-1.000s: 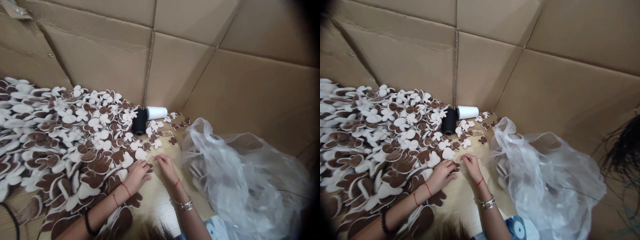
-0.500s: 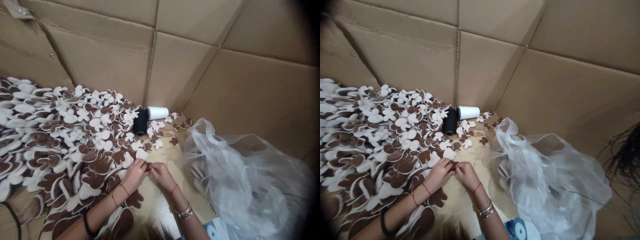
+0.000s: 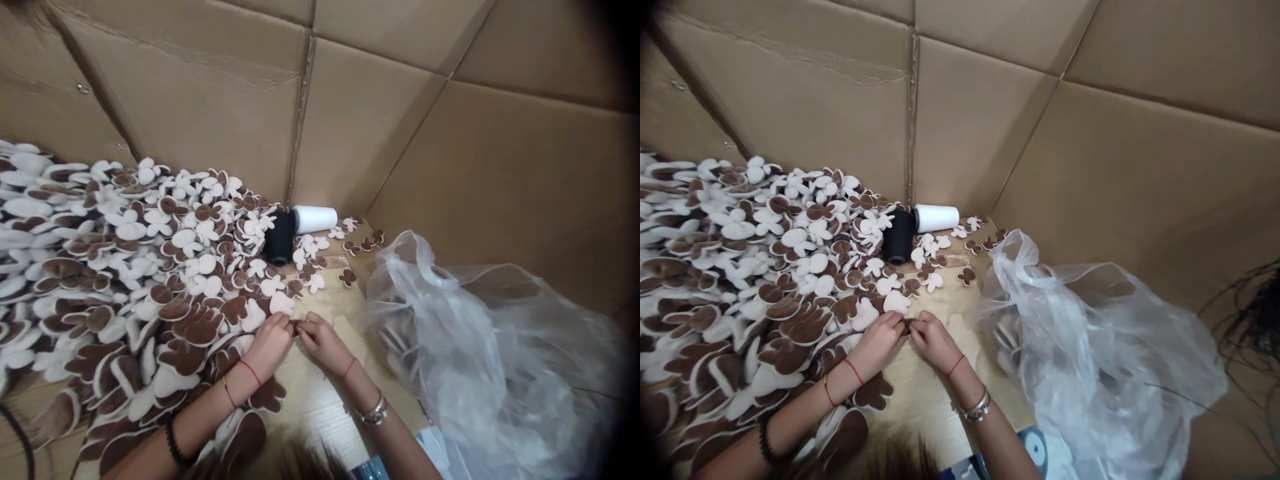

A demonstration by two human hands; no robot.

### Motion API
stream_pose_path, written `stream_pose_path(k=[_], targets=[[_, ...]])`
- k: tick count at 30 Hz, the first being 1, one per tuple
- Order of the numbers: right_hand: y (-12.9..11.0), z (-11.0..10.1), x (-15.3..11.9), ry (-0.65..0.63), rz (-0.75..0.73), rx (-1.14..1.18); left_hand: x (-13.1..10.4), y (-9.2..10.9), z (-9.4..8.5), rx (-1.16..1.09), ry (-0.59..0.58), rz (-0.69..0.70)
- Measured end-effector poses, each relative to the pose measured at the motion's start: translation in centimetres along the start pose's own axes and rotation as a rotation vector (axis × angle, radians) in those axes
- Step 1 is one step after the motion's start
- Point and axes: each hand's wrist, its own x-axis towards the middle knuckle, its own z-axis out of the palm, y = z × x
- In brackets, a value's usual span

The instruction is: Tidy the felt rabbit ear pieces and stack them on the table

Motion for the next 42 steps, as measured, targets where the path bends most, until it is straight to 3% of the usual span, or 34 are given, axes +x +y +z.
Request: stream_pose_path(k=[5,12,19,31,37,42], targets=[[0.4,-0.1,-0.3,0.038,-0.079,0.024,0.3,-0.9,0.6,-0.042,0.033,0.081],[0.2,0.2,-0.4,0.043,-0.170,0.046,-0.1,-1.8,1.0,-0.228,0.128,0.050],[-0.3,1.2,-0.9,0.107,-0.178,-0.046,-0.4,-2.0,1.8,-0.116,0.218,0.112],[-0.8,2.5,-1.3,0.137,-0.092,-0.137,0.0,-1.8,-0.6,-0.140,-0.018,0.091],[-0.3,2.3,-1.0,0.165,-0.109,0.007,0.0,-1.8,-0.4,-0.112,-0.043,0.038],[-0.1,2.0,-0.8,0.186,-0.038,0.119,0.0,-2.0,-0.1,-0.117,-0.052,0.017]])
